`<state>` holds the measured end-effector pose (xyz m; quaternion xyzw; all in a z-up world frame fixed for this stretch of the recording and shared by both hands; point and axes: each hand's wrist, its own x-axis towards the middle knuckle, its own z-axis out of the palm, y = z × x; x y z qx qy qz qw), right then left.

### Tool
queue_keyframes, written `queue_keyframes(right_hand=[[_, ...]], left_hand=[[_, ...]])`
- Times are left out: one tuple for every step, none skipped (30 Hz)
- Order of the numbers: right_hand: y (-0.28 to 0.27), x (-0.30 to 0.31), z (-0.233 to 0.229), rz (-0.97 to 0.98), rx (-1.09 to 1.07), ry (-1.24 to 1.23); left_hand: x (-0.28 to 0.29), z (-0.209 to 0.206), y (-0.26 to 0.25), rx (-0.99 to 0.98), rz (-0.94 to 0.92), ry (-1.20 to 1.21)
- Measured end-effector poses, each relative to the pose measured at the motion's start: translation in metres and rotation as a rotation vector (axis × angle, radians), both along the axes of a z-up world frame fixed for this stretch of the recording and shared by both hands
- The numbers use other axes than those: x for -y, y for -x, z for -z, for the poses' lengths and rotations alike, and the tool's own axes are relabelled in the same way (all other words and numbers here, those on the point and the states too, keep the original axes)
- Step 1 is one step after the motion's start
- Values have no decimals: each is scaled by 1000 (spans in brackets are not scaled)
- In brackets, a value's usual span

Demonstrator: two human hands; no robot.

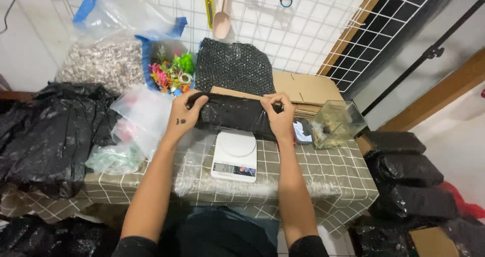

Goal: Wrapping a small box in bubble wrap, placing it in a shipping bag, and weighing it on a digital scale.

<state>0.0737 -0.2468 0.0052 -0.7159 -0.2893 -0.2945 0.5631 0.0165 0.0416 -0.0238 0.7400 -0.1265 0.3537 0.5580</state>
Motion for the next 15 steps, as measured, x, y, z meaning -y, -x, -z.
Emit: queue_keyframes(right_hand=[[-3,-2,-2,3,0,-9],[-3,-3,1,-1,33,-15],[-2,-3,3,-5,66,-21],[-1,-3,2,10,62,-37],[0,-4,0,-3,79,-43],[0,-2,-2,-12,97,-50],[4,-2,-2,8,93,-66],[6,-4,-5,12,121,-67],[7,-7,-9,18,150,-68],[4,-7,-9,41,153,-92],[1,-8,-9,20,163,-97],[3,-5,-5,-3,161,-92],[-1,-6,-6,19,151,-107],[0,-5,-4,26,166,-83],[0,-5,0,32,180,-59]], left_hand=[[1,-9,3,0,3,-9],[3,-16,8,66,-45,2],[6,-23,13,133,-93,12],[8,-27,20,129,-78,-3],[11,-31,26,185,-260,-10],[15,-36,32,243,-438,-17],[19,-41,37,242,-417,-32],[21,-50,39,403,-477,-178],[23,-60,41,568,-531,-322],[32,-70,39,580,-504,-340],[41,-79,37,588,-423,-467],[54,-82,40,583,-341,-588],[61,-87,29,582,-314,-598],[72,-85,24,473,-266,-724],[81,-82,18,363,-214,-849]])
